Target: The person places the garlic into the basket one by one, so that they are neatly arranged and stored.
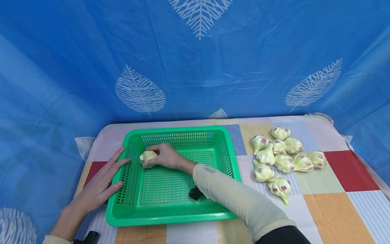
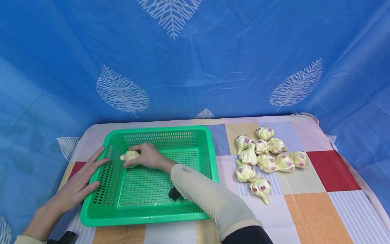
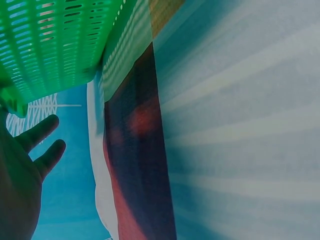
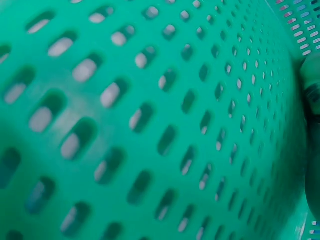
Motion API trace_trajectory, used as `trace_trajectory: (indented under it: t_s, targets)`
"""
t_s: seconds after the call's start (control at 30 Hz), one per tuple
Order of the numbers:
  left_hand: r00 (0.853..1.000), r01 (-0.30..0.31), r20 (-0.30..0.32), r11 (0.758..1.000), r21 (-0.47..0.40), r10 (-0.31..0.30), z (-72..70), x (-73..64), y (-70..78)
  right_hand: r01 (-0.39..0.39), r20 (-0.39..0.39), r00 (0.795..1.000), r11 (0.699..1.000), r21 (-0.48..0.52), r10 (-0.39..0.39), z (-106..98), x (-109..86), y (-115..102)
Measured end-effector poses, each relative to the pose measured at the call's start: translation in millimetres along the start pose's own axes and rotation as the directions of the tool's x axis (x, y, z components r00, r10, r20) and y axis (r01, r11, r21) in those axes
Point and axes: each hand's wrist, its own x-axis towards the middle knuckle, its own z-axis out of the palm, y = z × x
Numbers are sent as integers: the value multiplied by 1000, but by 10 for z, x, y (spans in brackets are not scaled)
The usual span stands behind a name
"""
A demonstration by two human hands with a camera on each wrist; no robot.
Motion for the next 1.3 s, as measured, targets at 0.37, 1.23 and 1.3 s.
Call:
trace_trajectory:
  t_s: [0.37,1.23,1.3]
  targets:
    - [1000,1,10,1000,1,-1,-12,-3,5,62,46,998,981,-185,-54,-26,6,-48]
    - [1000,-20,-9,1000,8,20,-4,-19,-6,125,86,991,938,-322,-103,-155,-84,-195]
    - [1000,-21,-7,1000,5,22,-1,-9,-2,129,85,991,935,-331,-106,-205,-118,-235]
